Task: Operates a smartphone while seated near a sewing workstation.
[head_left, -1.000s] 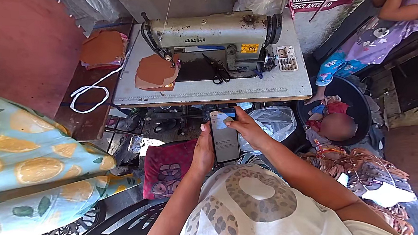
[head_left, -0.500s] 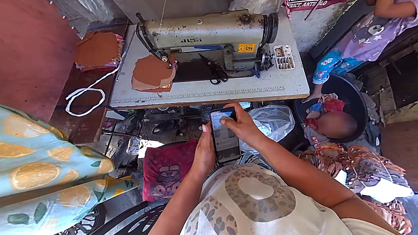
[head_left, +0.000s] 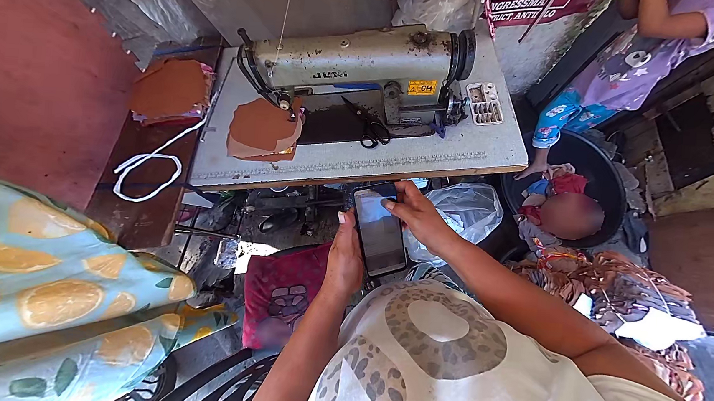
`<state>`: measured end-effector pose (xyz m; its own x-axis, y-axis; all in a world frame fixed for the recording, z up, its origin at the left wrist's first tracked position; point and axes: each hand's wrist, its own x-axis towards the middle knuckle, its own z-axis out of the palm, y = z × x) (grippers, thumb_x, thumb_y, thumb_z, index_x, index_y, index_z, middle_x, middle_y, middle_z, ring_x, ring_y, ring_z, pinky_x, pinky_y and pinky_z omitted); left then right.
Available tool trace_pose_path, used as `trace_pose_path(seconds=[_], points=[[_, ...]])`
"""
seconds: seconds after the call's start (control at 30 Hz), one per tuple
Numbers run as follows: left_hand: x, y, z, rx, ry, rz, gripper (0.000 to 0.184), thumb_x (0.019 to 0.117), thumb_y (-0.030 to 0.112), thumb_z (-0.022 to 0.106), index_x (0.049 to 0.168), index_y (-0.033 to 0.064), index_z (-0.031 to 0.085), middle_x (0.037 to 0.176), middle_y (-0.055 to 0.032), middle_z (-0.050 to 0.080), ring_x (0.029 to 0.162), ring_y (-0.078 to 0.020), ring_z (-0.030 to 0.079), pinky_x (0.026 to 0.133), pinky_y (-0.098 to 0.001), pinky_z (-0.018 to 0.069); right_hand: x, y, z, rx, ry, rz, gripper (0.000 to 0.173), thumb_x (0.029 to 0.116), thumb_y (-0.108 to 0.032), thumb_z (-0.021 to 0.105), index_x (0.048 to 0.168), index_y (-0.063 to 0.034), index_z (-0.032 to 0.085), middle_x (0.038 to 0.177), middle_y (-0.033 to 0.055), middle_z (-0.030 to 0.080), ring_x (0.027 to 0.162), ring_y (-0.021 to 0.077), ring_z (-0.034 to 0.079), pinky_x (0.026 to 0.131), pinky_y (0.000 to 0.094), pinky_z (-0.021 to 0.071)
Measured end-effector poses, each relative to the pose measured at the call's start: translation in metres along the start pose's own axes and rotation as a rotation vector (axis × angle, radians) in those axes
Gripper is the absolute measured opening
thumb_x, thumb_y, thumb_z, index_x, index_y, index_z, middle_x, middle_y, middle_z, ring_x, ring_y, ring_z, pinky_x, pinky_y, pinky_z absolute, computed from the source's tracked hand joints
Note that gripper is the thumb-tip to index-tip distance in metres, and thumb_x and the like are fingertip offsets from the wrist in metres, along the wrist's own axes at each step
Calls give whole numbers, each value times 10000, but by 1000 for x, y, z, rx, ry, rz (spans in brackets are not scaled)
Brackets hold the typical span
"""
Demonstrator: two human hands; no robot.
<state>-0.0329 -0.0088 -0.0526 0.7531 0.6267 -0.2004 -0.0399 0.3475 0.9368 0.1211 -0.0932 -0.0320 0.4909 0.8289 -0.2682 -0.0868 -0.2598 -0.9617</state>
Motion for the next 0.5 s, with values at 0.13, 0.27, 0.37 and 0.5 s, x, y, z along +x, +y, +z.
trace_pose_path(seconds=[0.13, 0.27, 0.37, 0.5], points=[[4, 3, -3, -10, 12, 3, 718, 1082, 503, 23, 1552, 79, 362, 1421, -116, 591, 1297, -203, 589, 1097, -426, 493, -7, 5, -4, 11, -57, 73, 408, 1058, -168, 535, 1434, -45, 435, 1123, 152, 643, 886, 211, 682, 752, 367, 586], [7, 3, -6, -34, 29, 12, 718, 1084, 498, 7, 1519, 82, 398, 1353, -119, 635, 1234, -216, 634, 1056, -441, 528, -15, 12, -4, 27, -156, 125, 389, 1068, -169, 519, 1426, -38, 441, 1107, 142, 655, 892, 192, 693, 755, 352, 591], [8, 4, -7, -30, 48, 4, 723, 1083, 498, -4, 1523, 87, 397, 1352, -116, 636, 1227, -215, 638, 1048, -440, 532, -18, 15, -3, 9, -243, 165, 411, 1060, -166, 529, 1439, -45, 425, 1147, 133, 654, 928, 176, 689, 751, 343, 585], [10, 6, -8, -29, 63, 3, 729, 1080, 493, -25, 1523, 96, 397, 1341, -114, 642, 1211, -214, 647, 1037, -442, 539, -21, 20, 1, 4, -316, 216, 460, 1040, -133, 548, 1468, -65, 395, 1261, 140, 644, 1016, 202, 703, 748, 353, 606]])
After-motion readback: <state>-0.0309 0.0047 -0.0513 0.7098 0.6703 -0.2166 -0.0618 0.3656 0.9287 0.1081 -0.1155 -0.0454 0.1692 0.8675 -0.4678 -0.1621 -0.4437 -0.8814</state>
